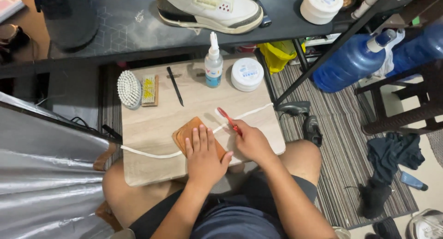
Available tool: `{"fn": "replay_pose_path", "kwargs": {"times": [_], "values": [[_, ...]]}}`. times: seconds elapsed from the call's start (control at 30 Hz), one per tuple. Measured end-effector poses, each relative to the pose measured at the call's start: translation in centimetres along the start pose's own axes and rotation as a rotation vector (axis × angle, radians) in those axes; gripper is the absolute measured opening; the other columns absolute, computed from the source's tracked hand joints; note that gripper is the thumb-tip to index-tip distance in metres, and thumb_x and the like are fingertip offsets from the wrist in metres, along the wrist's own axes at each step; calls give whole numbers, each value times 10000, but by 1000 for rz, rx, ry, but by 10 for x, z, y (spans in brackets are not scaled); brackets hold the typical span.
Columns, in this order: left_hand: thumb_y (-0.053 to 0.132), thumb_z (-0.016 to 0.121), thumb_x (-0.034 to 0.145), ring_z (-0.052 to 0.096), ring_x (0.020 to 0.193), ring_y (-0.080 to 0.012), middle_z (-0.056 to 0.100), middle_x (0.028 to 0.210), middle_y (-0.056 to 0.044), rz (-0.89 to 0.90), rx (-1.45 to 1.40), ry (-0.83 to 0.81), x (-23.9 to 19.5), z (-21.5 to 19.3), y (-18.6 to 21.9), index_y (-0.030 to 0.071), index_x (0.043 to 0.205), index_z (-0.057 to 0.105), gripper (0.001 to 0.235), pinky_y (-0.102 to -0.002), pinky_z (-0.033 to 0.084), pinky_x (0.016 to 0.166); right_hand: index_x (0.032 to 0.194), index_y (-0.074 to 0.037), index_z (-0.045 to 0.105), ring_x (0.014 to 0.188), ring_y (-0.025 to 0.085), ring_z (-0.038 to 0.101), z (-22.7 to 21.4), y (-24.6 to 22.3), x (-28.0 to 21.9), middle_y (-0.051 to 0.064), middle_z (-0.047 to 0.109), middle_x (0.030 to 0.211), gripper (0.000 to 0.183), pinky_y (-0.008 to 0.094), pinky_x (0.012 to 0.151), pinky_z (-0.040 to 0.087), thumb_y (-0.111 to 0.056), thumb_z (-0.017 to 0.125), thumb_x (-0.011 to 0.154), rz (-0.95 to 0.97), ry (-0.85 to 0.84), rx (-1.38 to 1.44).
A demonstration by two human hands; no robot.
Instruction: The person scrubs a white shoelace with a toothbrush and a cloth on a small table. They apply a cleaning solution from a spray bottle and continue scrubbing the lace.
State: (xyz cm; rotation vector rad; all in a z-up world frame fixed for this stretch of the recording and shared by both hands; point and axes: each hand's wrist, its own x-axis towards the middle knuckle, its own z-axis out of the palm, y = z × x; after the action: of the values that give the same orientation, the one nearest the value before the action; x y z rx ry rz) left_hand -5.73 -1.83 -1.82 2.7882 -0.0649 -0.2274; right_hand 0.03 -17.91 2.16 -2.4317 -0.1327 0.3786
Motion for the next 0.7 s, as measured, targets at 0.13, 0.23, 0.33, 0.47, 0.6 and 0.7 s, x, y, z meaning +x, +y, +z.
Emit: {"fn": "replay_pose_path", "kwargs": {"times": [0.13, 0.23, 0.33, 0.47, 0.6, 0.7], "values": [[671, 561, 907, 47, 1563, -394, 122, 1684, -230, 53, 22, 7, 5, -5, -16, -14, 1574, 231, 1012, -598, -6, 1228, 1370, -239, 618, 1103, 426, 697, -1, -1, 1, 194, 763, 1097, 465, 535, 958, 546, -137, 551, 921, -11, -6, -30], [695, 522, 913, 44, 1569, -358, 113, 1694, -203, 60, 4, -44, 5, -12, -22, 6, 1584, 217, 1009, -567, -12, 1237, 1353, -244, 629, 1097, 429, 702, -2, 0, 1, 196, 766, 1082, 446, 522, 952, 549, -146, 535, 929, 5, -21, -46], [718, 527, 895, 33, 1571, -358, 98, 1696, -202, 54, 20, -48, 7, -18, -26, 1, 1589, 203, 1049, -540, 7, 1244, 1338, -218, 627, 1098, 466, 683, -3, -2, 0, 243, 752, 1060, 429, 554, 950, 541, -144, 509, 933, 4, -25, -34], [734, 533, 881, 56, 1570, -365, 131, 1691, -206, 70, 19, -28, 9, -23, -30, -4, 1578, 245, 1055, -531, 28, 1246, 1330, -220, 630, 1094, 462, 688, -4, -2, -1, 245, 753, 1053, 422, 546, 947, 543, -150, 516, 930, 11, -18, -49], [775, 535, 848, 114, 1561, -348, 184, 1683, -180, 94, 59, 4, 16, -14, -40, 23, 1568, 285, 1071, -512, 77, 1253, 1331, -246, 632, 1075, 439, 703, 1, 3, 1, 219, 763, 1029, 430, 528, 925, 557, -148, 516, 930, 10, -4, -67], [800, 489, 852, 95, 1560, -338, 163, 1690, -162, 113, 116, 2, 20, -11, -43, 46, 1581, 260, 1073, -505, 76, 1248, 1331, -239, 625, 1086, 471, 688, -3, -5, -1, 250, 752, 1034, 421, 547, 937, 545, -158, 505, 935, 25, -20, -59]]}}
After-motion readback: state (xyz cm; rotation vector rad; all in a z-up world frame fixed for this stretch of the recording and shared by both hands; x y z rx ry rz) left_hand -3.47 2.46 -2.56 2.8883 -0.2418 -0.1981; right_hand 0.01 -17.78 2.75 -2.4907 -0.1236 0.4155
